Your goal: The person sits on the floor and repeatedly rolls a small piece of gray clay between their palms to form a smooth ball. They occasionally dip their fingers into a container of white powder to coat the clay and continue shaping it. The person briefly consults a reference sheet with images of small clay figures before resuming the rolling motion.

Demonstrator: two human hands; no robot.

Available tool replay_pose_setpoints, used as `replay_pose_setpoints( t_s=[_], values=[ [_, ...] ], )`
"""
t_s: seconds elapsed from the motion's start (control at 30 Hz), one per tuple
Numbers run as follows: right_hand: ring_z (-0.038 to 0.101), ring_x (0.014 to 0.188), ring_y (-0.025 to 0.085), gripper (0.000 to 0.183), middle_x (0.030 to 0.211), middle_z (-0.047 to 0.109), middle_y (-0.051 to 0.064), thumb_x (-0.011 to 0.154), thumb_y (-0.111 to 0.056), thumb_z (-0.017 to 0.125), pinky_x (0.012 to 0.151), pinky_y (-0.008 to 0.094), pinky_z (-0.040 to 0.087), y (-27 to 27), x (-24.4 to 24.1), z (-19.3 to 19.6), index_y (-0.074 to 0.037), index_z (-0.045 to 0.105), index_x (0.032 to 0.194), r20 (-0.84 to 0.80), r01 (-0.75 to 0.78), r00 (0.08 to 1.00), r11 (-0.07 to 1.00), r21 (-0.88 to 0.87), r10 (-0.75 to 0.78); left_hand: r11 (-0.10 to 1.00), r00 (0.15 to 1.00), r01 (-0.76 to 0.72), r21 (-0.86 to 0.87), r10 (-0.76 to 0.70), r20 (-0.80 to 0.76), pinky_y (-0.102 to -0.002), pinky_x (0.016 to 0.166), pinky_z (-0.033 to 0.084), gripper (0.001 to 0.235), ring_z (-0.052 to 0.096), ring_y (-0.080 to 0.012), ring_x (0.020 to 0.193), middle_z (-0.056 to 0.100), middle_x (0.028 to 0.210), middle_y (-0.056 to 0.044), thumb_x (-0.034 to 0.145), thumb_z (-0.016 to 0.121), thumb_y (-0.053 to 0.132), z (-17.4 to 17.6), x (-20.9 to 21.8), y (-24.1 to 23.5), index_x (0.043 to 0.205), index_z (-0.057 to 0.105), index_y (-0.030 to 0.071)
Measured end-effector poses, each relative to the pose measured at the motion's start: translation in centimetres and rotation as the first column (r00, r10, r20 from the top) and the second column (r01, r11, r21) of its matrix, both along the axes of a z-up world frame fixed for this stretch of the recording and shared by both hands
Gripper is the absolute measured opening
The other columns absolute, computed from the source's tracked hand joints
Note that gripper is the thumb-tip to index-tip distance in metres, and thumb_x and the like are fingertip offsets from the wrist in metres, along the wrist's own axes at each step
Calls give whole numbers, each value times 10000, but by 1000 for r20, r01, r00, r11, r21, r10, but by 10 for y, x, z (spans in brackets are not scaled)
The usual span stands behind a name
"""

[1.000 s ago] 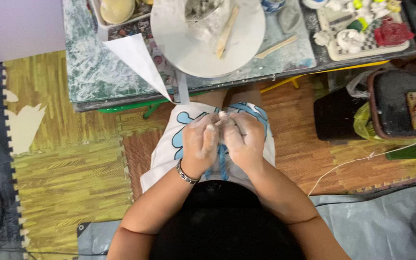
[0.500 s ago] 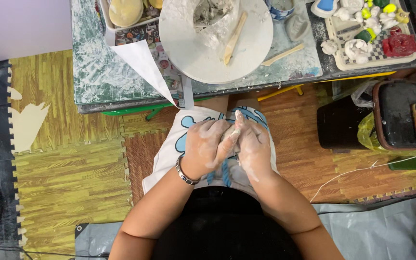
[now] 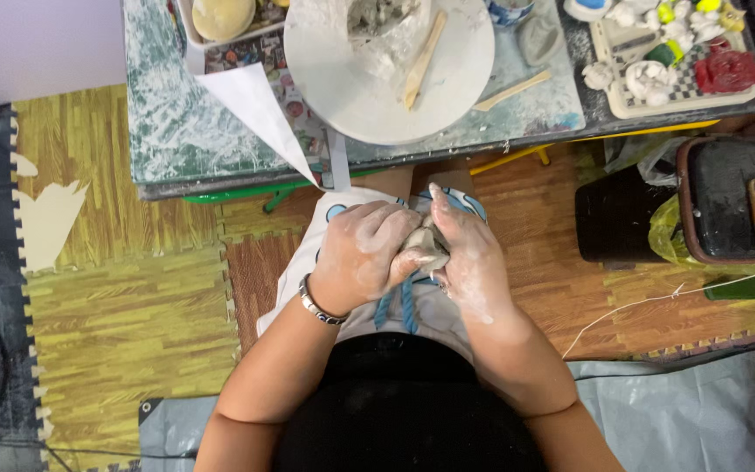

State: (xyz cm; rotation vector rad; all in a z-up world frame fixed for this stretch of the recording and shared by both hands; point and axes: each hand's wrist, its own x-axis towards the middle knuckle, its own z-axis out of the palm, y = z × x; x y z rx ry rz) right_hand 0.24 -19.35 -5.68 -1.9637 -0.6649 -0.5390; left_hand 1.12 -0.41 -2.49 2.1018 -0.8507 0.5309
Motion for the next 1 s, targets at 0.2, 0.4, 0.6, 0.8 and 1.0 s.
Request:
replay_pose_setpoints(
  t_s=[0.2,0.4,0.6,0.8,1.0],
  values=[
    [727,862,208,526,904,727,123,997,-461,430,806,311,546,-5,2,25,-37,715,1122,-675,116,733,993,7,-81,974,992,-49,-223,20,-128,-460,775,532,403,663,-383,889,660,1003,-155,1074,493,410,-13,-10,-11,1108,613,27],
    [669,1214,304,608,1348,678,183,976,-521,622,1080,416,501,18,4,62,-33,616,1339,118,-106,987,993,-54,112,932,980,-108,-345,41,-196,-455,796,544,438,670,-407,914,670,1050,-185,1117,397,363,-22,-11,-16,1215,607,-8],
    [676,1202,311,649,1251,677,169,752,-372,884,1057,408,545,20,-4,58,-20,662,1249,49,-134,990,986,100,129,907,937,215,-363,-296,-185,-454,833,529,762,655,-395,944,666,1097,-165,1096,207,623,-24,-7,-3,1341,592,13],
    [725,1126,282,472,1178,706,118,797,-70,914,936,372,614,3,-5,45,-31,677,1203,106,-72,992,996,48,67,909,933,341,-240,-358,-31,-506,1020,513,789,613,-420,1162,644,1240,-202,1099,367,726,2,-8,10,1371,522,2],
    [604,666,144,182,852,625,69,953,-85,753,628,322,546,-43,17,33,-53,630,1082,59,-293,934,657,695,354,813,716,491,-314,-582,-386,-400,867,526,1046,648,-309,928,731,1107,-109,923,287,845,32,-19,7,1474,507,-17]
  ],
)
